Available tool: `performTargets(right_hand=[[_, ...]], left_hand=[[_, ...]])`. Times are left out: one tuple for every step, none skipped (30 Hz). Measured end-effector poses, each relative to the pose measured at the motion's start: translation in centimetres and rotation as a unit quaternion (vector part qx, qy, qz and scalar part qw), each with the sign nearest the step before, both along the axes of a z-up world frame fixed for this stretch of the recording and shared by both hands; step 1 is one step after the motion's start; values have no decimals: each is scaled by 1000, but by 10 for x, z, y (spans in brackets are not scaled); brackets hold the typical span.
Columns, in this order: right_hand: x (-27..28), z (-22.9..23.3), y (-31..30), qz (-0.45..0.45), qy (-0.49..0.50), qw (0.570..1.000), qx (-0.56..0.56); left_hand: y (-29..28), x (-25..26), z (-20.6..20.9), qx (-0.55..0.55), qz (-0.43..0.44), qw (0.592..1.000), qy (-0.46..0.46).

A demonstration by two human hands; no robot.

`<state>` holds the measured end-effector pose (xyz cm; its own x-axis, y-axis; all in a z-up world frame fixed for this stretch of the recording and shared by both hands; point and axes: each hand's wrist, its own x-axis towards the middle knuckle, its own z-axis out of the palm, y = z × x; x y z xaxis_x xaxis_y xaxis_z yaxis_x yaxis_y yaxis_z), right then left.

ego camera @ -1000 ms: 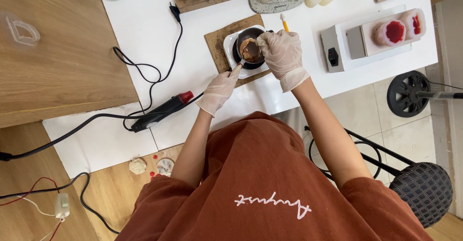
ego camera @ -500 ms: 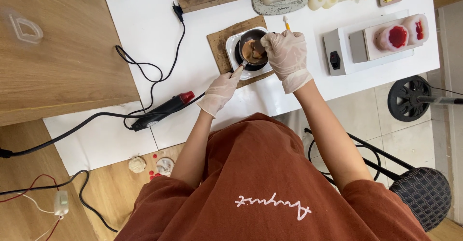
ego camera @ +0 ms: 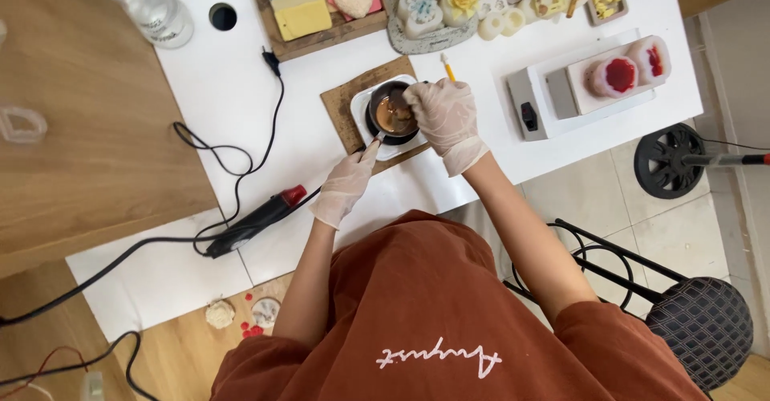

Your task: The recorder is making candles by melting wax, pouring it into molds, and preparing decorative elements.

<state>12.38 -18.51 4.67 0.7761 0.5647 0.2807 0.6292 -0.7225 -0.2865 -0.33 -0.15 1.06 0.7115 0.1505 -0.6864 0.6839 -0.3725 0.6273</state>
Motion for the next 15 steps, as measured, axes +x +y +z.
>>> performTargets(right_hand=[[0, 0, 1, -9, -5, 1000, -1], [1, -1, 2, -9, 22, 1000, -3], [2, -1, 3, -10, 49, 999, -4], [3, -2, 3, -19, 44, 999, -5], [4, -3, 3, -12, 12, 1000, 6], [5, -5, 4, -4, -21, 1000, 15], [4, -3, 4, -13, -25, 999, 14], [4, -1, 3, 7, -5, 999, 34], [3, 1, 3, 27, 16, 998, 55], [5, 0, 1, 21, 12, 998, 53], [7, 0, -1, 33, -2, 998, 48], [9, 0, -1, 48, -18, 998, 45], [8, -2, 0, 44, -22, 998, 46], [8, -5, 3, 31, -8, 999, 22], [8, -7, 5, 18, 6, 1000, -2]], left_hand=[[0, -1, 0, -1, -9, 1000, -5], [1, 0, -1, 3, -5, 1000, -15], [1, 0, -1, 7, -1, 1000, -26], [0, 2, 6, 5, -10, 999, -30], [-1, 3, 13, 4, 4, 1000, -1], [-1, 5, 20, 4, 18, 999, 28], [0, 3, 10, 3, 9, 1000, 24], [2, 1, 1, -1, 13, 1000, 18], [3, -1, -9, -6, 18, 1000, 11], [5, -3, -16, -7, 12, 1000, 8], [6, -5, -24, -23, 21, 999, 5], [10, -7, -31, -38, 32, 999, 1], [6, -5, -19, -37, 28, 999, -3], [4, -2, -7, -32, 41, 998, 17], [2, 0, 5, -28, 55, 997, 37]])
